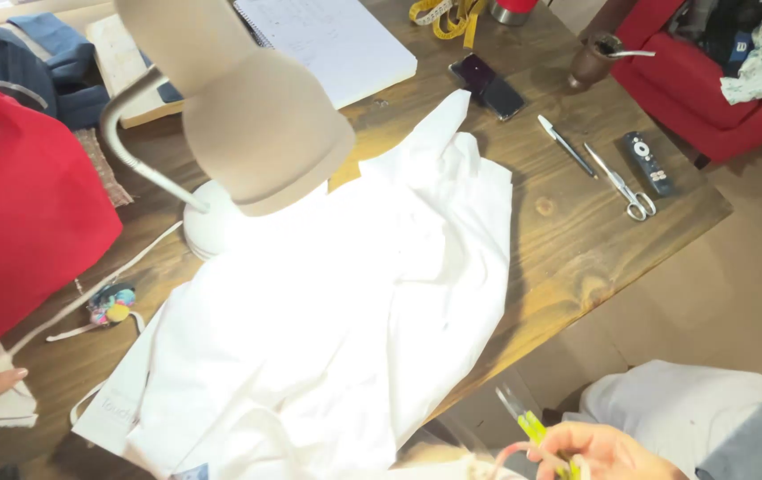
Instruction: Inspecting a white garment for quality and trimming loose threads with snips
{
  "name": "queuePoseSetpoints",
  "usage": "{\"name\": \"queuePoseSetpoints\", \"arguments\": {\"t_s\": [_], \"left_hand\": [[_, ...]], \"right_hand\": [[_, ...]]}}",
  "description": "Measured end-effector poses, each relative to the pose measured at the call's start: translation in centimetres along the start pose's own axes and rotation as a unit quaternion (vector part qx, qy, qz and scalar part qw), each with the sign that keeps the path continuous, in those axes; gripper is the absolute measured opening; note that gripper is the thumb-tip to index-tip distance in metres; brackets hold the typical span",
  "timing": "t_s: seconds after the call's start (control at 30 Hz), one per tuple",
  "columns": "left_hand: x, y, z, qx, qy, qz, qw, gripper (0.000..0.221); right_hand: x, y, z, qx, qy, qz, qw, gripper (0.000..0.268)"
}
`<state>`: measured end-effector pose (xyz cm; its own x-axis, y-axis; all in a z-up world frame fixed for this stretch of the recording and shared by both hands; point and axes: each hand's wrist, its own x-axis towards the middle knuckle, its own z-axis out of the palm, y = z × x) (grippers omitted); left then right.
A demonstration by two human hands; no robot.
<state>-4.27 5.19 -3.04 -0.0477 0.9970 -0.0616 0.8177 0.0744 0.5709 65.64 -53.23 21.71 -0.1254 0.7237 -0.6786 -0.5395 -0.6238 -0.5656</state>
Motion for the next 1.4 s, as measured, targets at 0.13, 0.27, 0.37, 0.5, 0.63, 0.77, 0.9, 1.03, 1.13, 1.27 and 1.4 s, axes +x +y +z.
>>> {"name": "queuePoseSetpoints", "arguments": {"t_s": [0.13,0.27,0.37,0.5,0.63,0.77,0.9,1.03,1.13,1.27,1.4], "left_hand": [[-14.8,32.6,-6.7,0.336,-0.100,-0.010,0.937,0.057],[-23.9,45.8,4.7,-0.061,-0.121,0.414,0.900,0.021],[-27.1,59.1,12.6,-0.044,-0.163,0.597,0.784,0.016],[-20.5,65.3,27.7,0.026,-0.065,0.445,0.893,0.040],[-18.3,59.6,30.1,0.064,-0.197,0.299,0.931,0.049],[-19.6,56.1,22.8,-0.079,-0.273,0.144,0.948,0.048],[-18.6,52.3,20.1,-0.270,-0.266,0.120,0.918,0.044],[-17.6,48.7,15.5,-0.338,-0.268,0.092,0.898,0.039],[-16.8,45.5,14.0,-0.328,-0.274,0.073,0.901,0.040],[-16.1,43.3,13.0,-0.337,-0.288,0.072,0.894,0.043],[-15.6,42.7,14.6,-0.285,-0.267,0.090,0.916,0.045]], "right_hand": [[3.9,-1.9,-3.1,0.066,0.176,-0.216,0.958,0.023],[8.5,-7.2,-2.0,0.087,0.147,-0.320,0.932,0.037],[10.3,-10.3,0.7,0.017,0.112,-0.407,0.906,0.079],[14.8,-9.2,-1.3,-0.003,0.047,-0.350,0.936,0.019],[14.8,-9.7,-2.8,-0.180,0.081,-0.228,0.954,0.029],[13.6,-17.5,2.3,-0.265,0.113,-0.358,0.888,0.013],[9.7,-28.6,17.0,-0.425,0.110,-0.651,0.619,0.018],[10.9,-32.3,27.2,-0.573,0.088,-0.724,0.373,0.065],[13.2,-30.8,30.8,-0.666,0.119,-0.636,0.370,0.072],[16.9,-29.8,30.1,-0.709,0.187,-0.597,0.326,0.084],[18.1,-27.0,27.8,-0.700,0.133,-0.602,0.361,0.072]]}}
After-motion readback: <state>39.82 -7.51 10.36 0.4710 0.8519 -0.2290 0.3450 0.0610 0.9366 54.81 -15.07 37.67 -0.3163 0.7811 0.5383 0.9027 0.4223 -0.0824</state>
